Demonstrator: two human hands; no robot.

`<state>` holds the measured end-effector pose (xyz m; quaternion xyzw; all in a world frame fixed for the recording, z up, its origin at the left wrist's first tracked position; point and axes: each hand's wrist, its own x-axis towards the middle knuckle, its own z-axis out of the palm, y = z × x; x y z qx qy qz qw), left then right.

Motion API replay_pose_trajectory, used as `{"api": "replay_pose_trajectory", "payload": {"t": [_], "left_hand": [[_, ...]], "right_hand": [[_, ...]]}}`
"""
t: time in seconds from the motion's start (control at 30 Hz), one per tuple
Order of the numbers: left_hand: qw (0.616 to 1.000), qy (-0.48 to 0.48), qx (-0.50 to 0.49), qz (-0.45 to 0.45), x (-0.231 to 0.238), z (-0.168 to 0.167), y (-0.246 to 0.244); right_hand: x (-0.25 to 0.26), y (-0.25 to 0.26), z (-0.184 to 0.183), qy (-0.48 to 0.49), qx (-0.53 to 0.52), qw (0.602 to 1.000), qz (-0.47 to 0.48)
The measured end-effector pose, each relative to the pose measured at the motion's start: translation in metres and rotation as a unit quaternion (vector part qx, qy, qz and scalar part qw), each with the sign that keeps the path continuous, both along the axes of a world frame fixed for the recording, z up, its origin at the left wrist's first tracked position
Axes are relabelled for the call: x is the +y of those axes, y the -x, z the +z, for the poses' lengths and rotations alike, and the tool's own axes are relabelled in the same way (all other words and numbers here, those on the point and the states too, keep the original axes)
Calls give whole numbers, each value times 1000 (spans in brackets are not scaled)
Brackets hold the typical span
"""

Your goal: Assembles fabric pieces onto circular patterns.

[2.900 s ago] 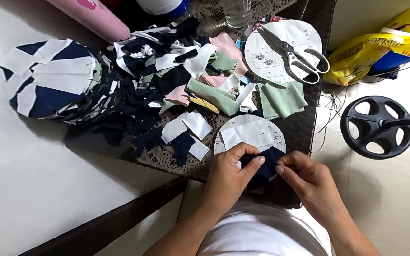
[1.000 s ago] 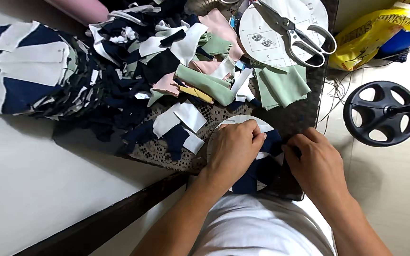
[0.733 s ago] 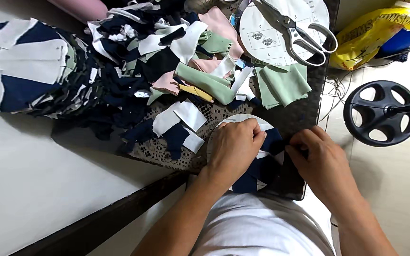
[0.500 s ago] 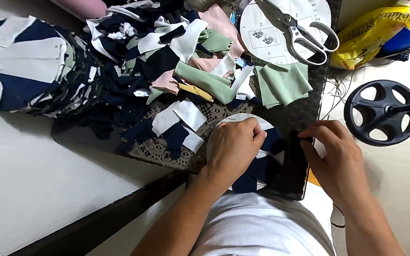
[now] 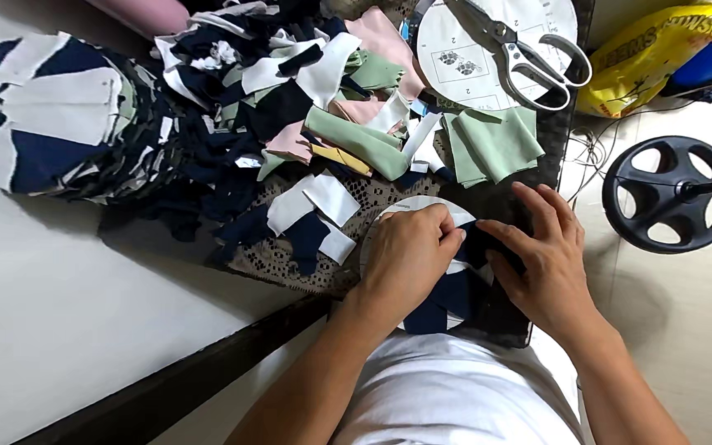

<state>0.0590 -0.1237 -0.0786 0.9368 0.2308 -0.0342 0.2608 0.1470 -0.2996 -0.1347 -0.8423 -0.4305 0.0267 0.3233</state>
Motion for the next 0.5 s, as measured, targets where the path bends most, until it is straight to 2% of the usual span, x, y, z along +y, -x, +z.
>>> {"api": "replay_pose_trajectory", "payload": {"t": [0.13,0.3,0.4,0.5], "left_hand": [[999,30,36,-16,4,11,7],[999,9,35,-7,10,14,12],[999,-27,41,-6,9,11,12],[996,-92,1,-4,3,7,16]], "right_hand": [[-2,-1,-4,-8,-4,1000,2],[-2,0,-8,-19,-9,1000,4],[-2,0,-9,-19,-16,1000,3],[-2,0,-11,-24,-19,1000,3]]}}
